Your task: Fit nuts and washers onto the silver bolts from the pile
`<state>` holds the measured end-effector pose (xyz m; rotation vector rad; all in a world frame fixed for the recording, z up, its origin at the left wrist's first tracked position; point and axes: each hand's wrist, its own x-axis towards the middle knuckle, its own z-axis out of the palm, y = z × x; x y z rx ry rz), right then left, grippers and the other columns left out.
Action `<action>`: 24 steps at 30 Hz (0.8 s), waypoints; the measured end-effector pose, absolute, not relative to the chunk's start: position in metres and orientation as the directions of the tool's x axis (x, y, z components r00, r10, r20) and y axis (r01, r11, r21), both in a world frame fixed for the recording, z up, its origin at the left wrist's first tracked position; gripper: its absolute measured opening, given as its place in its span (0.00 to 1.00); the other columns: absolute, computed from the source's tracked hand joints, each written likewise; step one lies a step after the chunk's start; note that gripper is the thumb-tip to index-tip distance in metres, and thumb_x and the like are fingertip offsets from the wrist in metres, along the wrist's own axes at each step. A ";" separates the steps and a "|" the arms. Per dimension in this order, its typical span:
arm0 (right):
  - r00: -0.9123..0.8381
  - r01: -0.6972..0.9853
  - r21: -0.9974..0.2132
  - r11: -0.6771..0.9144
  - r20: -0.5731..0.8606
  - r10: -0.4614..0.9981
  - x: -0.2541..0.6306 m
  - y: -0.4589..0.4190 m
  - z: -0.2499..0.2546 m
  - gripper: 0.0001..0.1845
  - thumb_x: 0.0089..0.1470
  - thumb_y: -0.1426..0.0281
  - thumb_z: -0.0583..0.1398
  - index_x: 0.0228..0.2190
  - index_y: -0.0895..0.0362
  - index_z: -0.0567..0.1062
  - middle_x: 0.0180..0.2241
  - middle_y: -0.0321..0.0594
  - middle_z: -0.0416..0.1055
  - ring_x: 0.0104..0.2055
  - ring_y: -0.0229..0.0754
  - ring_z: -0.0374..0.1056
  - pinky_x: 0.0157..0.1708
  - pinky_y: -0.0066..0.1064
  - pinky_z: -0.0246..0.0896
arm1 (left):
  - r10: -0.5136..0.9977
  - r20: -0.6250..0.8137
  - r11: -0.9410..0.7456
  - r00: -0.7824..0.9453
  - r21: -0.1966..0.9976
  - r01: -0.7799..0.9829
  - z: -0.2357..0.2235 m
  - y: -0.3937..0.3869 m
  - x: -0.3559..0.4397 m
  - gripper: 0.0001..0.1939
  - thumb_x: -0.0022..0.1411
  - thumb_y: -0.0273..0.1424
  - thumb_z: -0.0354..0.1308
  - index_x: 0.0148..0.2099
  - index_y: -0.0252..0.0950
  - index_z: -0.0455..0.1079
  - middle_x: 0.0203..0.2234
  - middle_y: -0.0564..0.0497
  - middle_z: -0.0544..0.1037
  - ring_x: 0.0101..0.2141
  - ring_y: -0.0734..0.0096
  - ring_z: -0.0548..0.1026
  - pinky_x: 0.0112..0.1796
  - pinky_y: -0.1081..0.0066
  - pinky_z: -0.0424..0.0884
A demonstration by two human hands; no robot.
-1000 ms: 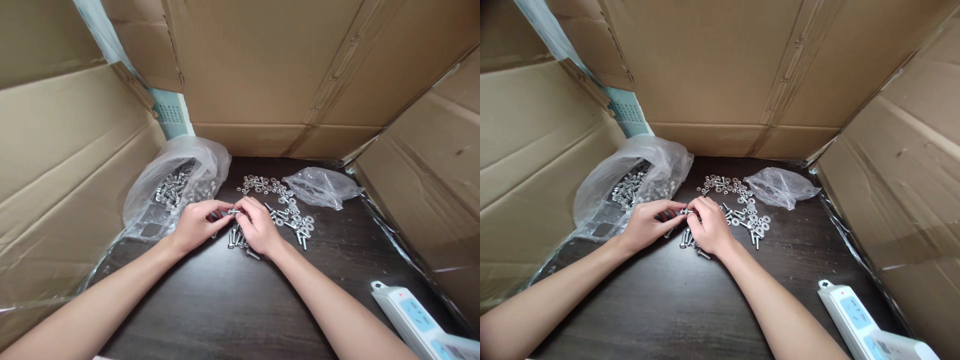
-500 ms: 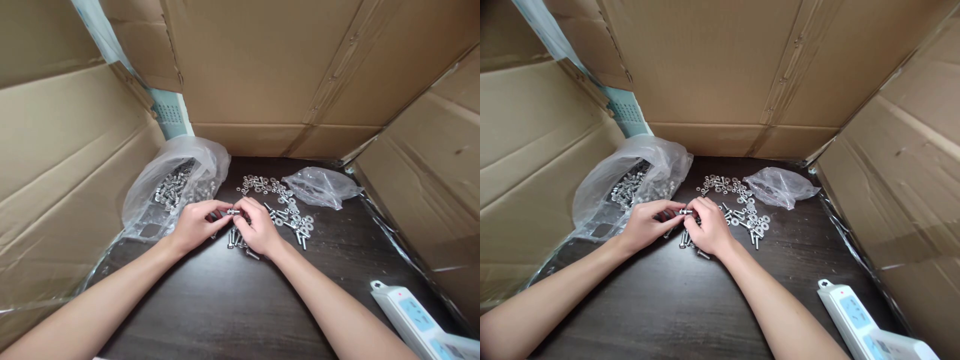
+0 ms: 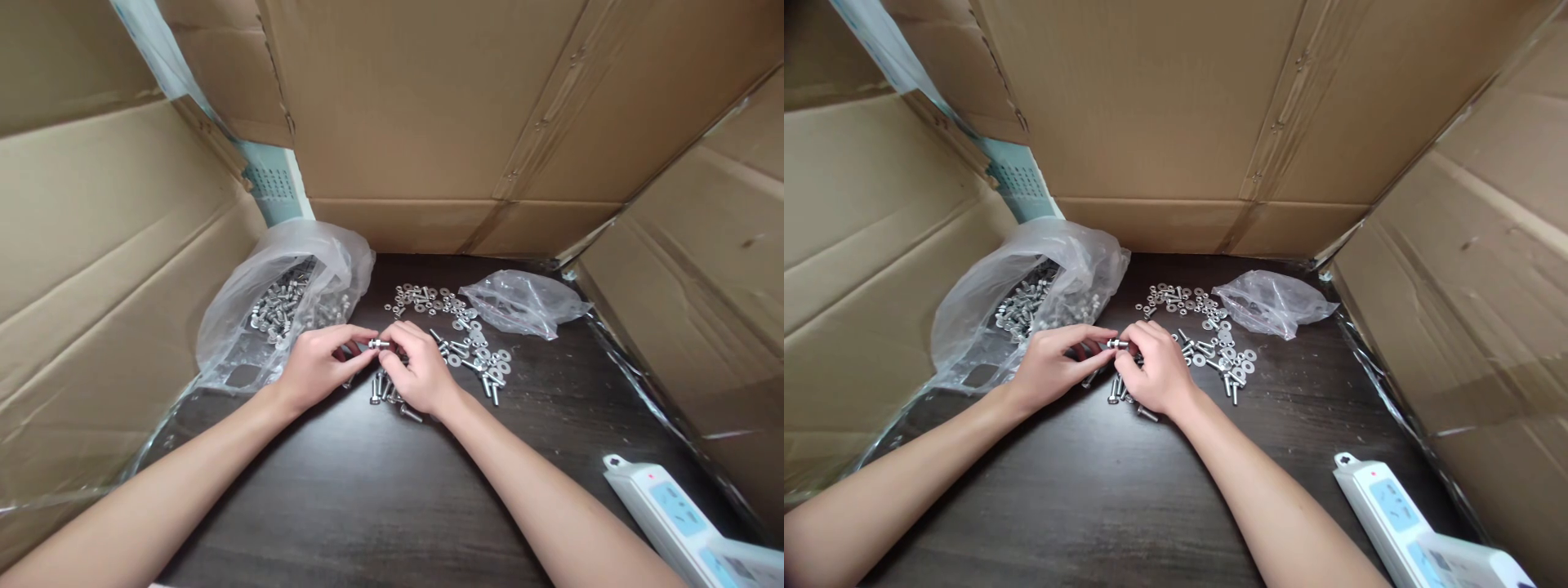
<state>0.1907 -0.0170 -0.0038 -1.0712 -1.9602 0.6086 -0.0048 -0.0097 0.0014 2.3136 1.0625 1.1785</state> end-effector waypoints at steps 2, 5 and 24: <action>-0.321 0.465 -0.713 0.525 0.417 0.851 0.191 -0.017 -0.004 0.05 0.57 0.71 0.55 0.29 0.54 0.69 0.28 0.37 0.68 0.34 0.44 0.62 0.36 0.36 0.55 | 0.748 0.546 -0.662 0.377 0.583 0.471 0.001 -0.010 -0.005 0.09 0.66 0.32 0.65 0.46 0.35 0.80 0.34 0.51 0.86 0.29 0.74 0.83 0.31 0.80 0.79; -0.322 0.474 -0.706 0.527 0.418 0.850 0.191 -0.017 -0.005 0.05 0.57 0.71 0.55 0.28 0.54 0.69 0.28 0.37 0.68 0.34 0.44 0.62 0.37 0.36 0.55 | 0.748 0.546 -0.663 0.378 0.582 0.472 0.001 -0.010 -0.005 0.09 0.66 0.32 0.65 0.46 0.35 0.80 0.34 0.51 0.86 0.29 0.74 0.82 0.30 0.80 0.78; -0.276 0.474 -0.688 0.550 0.477 0.835 0.190 -0.019 -0.001 0.02 0.54 0.72 0.56 0.31 0.54 0.69 0.31 0.38 0.68 0.37 0.45 0.64 0.39 0.37 0.59 | 0.763 0.527 -0.646 0.375 0.591 0.484 0.003 -0.010 -0.004 0.10 0.67 0.35 0.64 0.46 0.36 0.81 0.34 0.50 0.86 0.28 0.73 0.82 0.30 0.78 0.79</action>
